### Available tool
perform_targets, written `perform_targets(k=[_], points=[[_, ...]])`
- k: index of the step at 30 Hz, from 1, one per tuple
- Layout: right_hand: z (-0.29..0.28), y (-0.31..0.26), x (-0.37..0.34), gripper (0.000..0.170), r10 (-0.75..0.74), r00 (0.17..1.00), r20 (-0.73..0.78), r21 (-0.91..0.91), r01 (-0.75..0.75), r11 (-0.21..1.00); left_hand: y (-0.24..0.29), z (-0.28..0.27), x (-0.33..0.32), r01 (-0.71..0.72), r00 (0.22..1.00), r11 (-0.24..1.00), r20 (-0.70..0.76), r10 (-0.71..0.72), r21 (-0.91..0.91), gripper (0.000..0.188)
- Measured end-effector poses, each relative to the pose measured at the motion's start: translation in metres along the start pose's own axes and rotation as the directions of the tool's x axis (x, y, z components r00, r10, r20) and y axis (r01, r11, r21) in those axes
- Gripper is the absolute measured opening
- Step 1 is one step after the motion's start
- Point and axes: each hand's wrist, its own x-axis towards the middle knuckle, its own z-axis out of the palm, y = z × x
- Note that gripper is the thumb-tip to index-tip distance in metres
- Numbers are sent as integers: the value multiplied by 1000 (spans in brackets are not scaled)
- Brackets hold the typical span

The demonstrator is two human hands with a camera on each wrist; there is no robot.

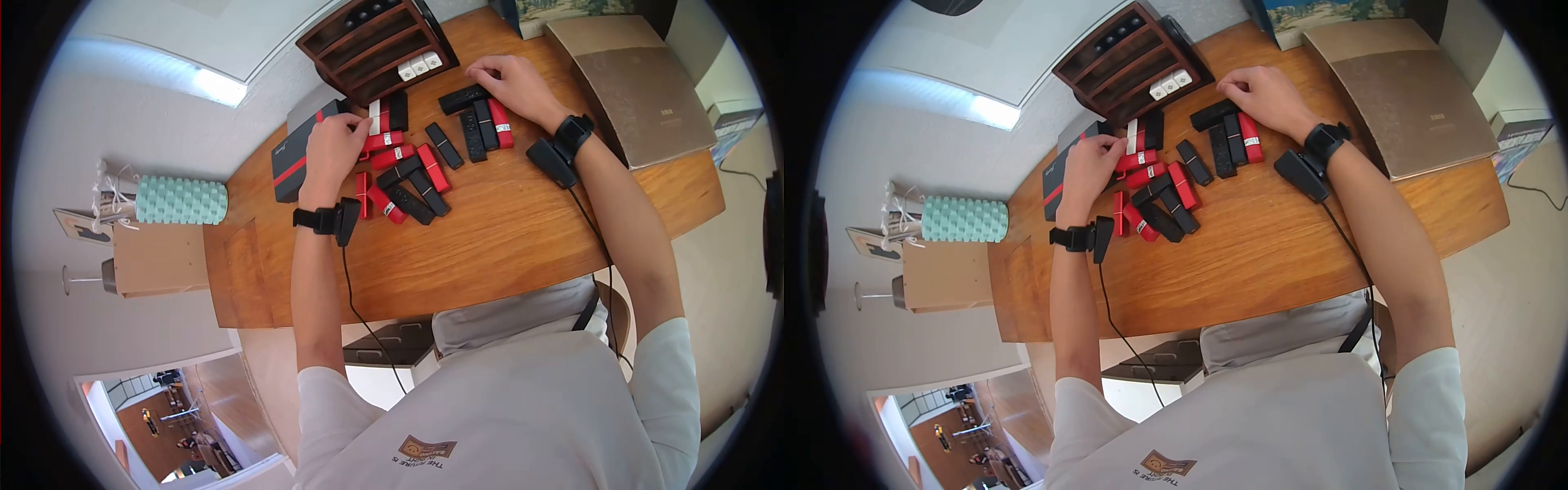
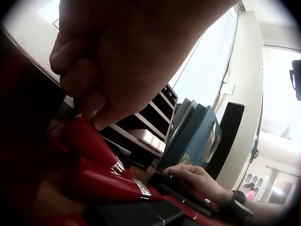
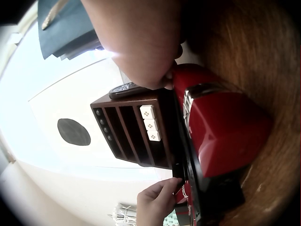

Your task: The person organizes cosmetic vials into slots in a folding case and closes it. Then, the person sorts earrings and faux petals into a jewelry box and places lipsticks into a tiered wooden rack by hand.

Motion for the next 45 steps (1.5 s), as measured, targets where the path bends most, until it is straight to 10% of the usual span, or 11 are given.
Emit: perform_targets(k=[14,20,28,36,45], points=[[-3,-2,-1,29,-8,1000,-5,20,8,1000,28,0,17,44,972,977,218,-91,210,33],[-2,-2,-1,28,-4,1000,-2,23,4,1000,33,3,-1,27,984,979,165,-61,204,34],[0,2,0,28,14,1000,8,12,-14,1000,31,-16,-16,-24,998,970,-61,9,-240,33],[-2,-1,-1,29,10,1000,-1,28,-10,1000,32,13,14,-35,967,988,-253,-3,-147,43],[-1,0,-1,28,-9,1000,-10,28,9,1000,49,16,31,213,972,724,216,-91,-655,53]])
